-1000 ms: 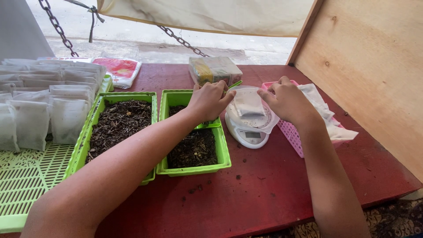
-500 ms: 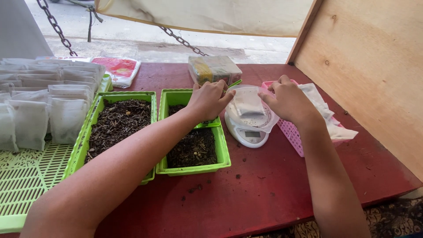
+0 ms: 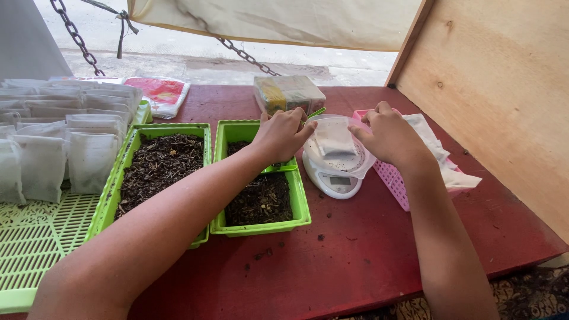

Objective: Filling small bags with tea leaves and weighing them on a digital scale

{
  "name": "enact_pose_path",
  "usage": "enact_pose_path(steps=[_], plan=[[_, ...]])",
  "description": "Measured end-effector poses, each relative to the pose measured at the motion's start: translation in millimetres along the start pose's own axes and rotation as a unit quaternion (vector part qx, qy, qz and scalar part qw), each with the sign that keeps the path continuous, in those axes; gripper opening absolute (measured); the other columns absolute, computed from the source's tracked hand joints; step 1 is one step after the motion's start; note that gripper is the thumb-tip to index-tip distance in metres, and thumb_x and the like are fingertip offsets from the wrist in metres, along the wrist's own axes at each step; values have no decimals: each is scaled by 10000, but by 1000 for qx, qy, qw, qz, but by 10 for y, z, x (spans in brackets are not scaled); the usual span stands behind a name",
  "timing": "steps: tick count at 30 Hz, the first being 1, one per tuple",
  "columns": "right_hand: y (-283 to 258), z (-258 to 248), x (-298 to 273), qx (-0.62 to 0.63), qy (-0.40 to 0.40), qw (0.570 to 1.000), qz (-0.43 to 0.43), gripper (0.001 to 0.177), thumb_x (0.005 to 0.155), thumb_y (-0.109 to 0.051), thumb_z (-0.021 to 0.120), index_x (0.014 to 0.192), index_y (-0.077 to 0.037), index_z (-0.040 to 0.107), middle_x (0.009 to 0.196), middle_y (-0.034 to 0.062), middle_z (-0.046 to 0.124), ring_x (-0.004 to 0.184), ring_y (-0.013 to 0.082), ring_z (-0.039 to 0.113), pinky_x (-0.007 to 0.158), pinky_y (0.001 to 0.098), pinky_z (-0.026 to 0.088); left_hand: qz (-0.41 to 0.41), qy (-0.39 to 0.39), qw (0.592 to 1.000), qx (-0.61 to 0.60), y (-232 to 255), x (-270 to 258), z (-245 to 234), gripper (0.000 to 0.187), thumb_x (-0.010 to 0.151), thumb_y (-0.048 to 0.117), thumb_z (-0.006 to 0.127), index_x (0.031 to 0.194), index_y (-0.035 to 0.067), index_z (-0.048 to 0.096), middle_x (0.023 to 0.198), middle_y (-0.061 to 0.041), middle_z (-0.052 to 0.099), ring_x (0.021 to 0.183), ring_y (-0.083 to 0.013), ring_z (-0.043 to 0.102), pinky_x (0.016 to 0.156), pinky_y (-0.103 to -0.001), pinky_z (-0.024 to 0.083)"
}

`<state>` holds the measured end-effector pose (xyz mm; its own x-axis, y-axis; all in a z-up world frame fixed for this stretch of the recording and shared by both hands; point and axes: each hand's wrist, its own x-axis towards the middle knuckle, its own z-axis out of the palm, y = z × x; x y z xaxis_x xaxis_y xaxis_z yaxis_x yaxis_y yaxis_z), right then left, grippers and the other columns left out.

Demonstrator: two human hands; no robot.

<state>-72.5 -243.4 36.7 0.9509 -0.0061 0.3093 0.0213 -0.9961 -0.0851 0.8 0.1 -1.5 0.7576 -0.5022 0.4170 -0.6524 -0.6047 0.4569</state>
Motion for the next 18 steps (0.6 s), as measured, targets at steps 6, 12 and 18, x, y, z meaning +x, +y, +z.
enact_pose_path(steps=[6,12,18], plan=[[61,57,39,-4,6,1000,-11,549,994,-459,607,1222,31,705,1214,241,586,1167,514,625,996,559,526,1,6,1000,6,12,1,4,427,1008,527,415,1118,160,604,959,-61,692,1089,-333,650,1027,-578,354],[26,16,0,-6,12,1000,-21,523,1006,-433,601,1216,34,708,1214,251,590,1151,525,632,979,561,531,12,13,1000,0,2,18,43,415,1011,530,413,1117,165,582,1011,-65,673,1091,-326,663,1005,-573,378],[35,40,18,-20,8,999,-24,528,1001,-427,611,1232,39,702,1208,255,587,1150,525,634,978,566,533,26,58,998,-14,26,-13,16,424,1039,551,392,1169,162,503,1116,-99,545,1135,-398,629,983,-600,414]])
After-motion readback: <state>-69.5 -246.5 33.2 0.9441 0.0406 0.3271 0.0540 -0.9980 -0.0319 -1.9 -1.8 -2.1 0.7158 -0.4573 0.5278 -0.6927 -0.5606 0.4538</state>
